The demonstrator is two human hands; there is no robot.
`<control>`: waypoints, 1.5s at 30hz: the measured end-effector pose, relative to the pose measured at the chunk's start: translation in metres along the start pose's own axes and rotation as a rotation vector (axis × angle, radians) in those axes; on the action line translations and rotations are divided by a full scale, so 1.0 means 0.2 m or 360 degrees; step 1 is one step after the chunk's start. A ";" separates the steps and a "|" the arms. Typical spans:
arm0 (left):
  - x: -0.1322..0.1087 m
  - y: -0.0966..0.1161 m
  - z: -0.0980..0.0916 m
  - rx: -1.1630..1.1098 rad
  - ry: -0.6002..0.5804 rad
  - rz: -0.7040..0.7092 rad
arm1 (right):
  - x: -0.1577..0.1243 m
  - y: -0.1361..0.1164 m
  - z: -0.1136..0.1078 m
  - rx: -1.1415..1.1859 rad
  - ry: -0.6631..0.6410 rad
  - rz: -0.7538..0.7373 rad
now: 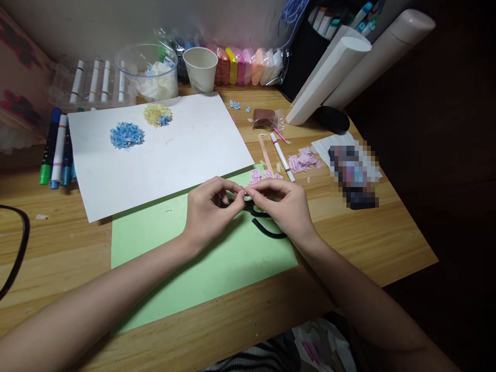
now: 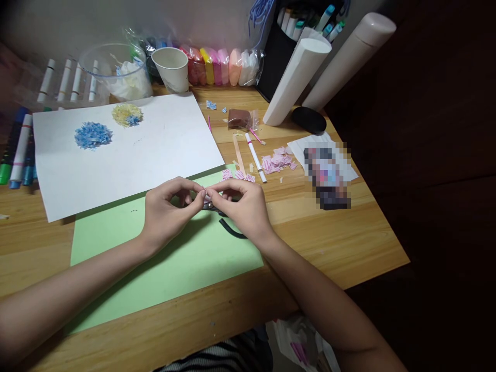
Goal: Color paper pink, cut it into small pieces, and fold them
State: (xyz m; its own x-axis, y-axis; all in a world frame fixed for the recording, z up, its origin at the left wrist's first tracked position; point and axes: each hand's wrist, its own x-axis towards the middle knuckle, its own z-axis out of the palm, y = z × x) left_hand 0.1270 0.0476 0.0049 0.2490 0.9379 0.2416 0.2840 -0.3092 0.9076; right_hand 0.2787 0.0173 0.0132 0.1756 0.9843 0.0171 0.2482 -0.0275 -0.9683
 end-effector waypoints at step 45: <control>0.00 -0.01 0.00 -0.0046 -0.0070 -0.0030 | 0.01 0.01 0.00 -0.0024 0.0027 -0.0033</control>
State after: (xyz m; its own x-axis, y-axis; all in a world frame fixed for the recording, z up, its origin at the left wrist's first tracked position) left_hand 0.1271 0.0490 0.0037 0.2845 0.9355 0.2097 0.2621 -0.2863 0.9216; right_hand 0.2797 0.0197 0.0110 0.1865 0.9816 0.0416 0.2663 -0.0097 -0.9638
